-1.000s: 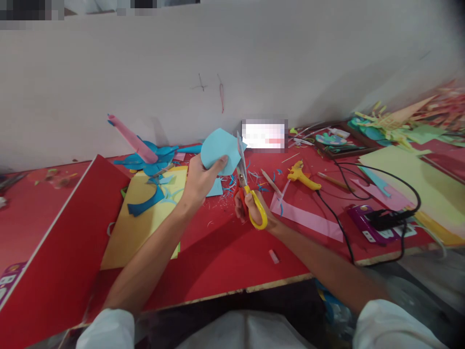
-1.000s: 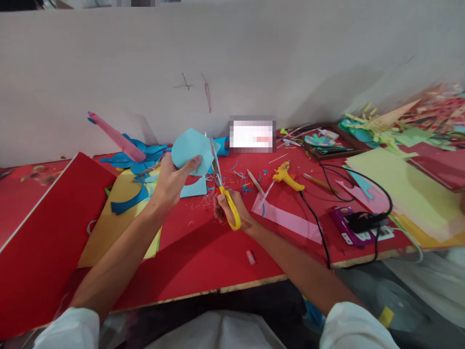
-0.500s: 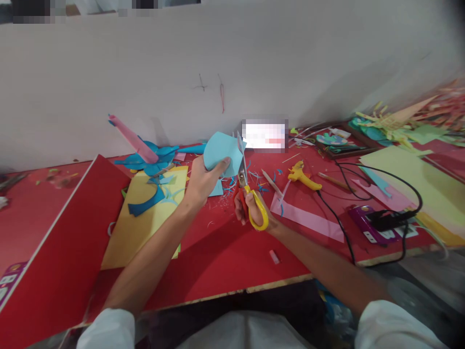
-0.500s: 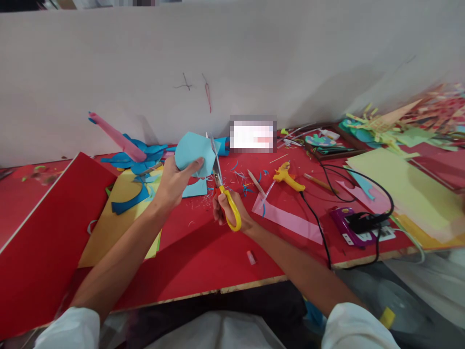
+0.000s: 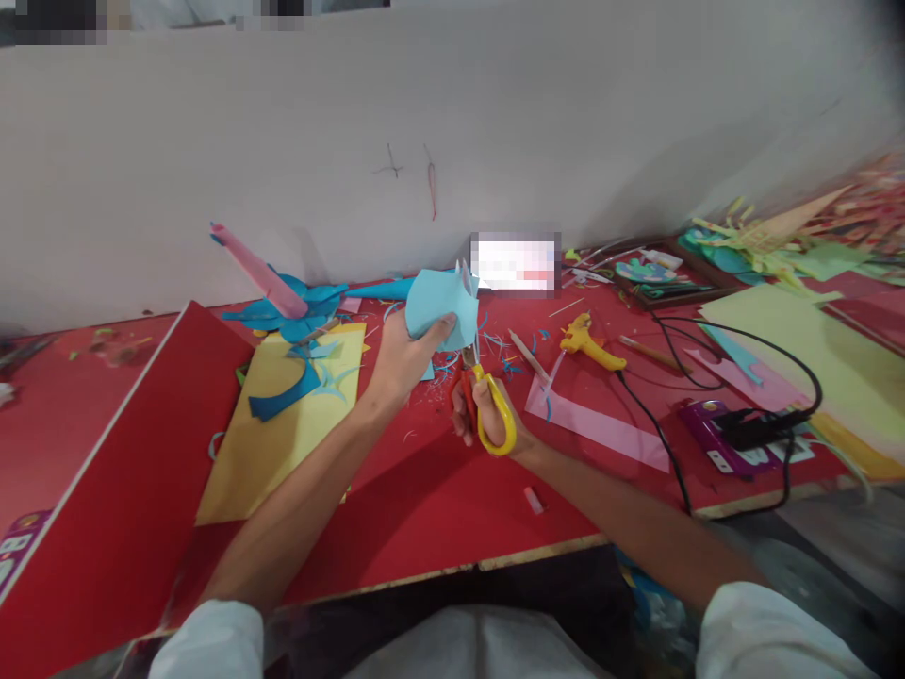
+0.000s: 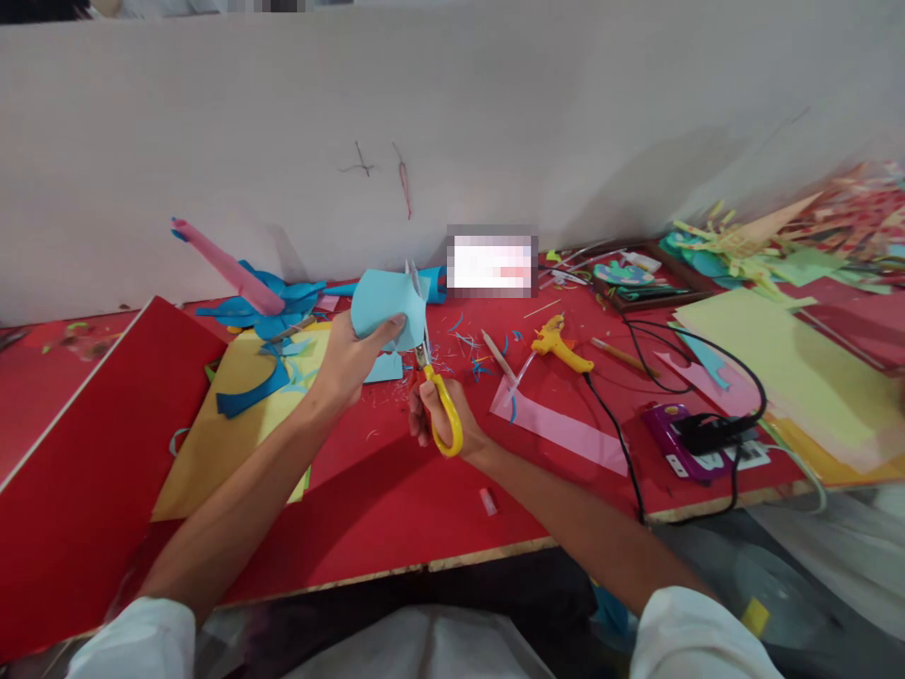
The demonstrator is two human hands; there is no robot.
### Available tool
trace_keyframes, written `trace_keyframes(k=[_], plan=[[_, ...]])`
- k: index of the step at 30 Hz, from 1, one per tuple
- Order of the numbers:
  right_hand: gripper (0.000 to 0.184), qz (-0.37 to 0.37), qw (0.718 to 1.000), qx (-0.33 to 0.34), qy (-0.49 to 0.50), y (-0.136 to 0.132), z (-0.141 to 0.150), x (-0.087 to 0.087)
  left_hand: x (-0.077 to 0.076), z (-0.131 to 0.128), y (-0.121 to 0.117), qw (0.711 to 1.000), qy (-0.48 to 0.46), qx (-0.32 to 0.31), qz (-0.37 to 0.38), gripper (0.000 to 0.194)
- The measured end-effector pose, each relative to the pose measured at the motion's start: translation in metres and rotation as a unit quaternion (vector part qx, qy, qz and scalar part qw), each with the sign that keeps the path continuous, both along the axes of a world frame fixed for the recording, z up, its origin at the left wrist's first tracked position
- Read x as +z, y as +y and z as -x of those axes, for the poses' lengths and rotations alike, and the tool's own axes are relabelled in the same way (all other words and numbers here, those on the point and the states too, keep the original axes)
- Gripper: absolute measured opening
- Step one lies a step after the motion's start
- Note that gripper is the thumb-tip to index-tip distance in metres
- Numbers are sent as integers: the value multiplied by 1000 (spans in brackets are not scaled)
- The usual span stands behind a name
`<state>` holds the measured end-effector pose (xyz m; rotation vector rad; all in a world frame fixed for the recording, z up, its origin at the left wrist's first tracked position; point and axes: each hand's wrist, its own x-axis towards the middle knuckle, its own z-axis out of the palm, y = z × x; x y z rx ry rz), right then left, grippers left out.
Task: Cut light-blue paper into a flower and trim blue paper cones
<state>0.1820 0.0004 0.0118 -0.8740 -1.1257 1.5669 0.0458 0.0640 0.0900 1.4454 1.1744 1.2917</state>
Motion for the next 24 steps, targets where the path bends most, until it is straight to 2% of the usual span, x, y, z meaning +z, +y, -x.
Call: trace_keyframes(k=[6,12,24], plan=[[83,9,1000,0,4,-5,3,-6,2,-1,-1,1000,7,0,0,36],[83,22,1000,-7,3,-8,4,-3,2,-1,-2,1000,11,-4,1,36],[81,8,1000,-11,-25,-6,4,-5,7,-1,-3,999,-34,-9,0,34]])
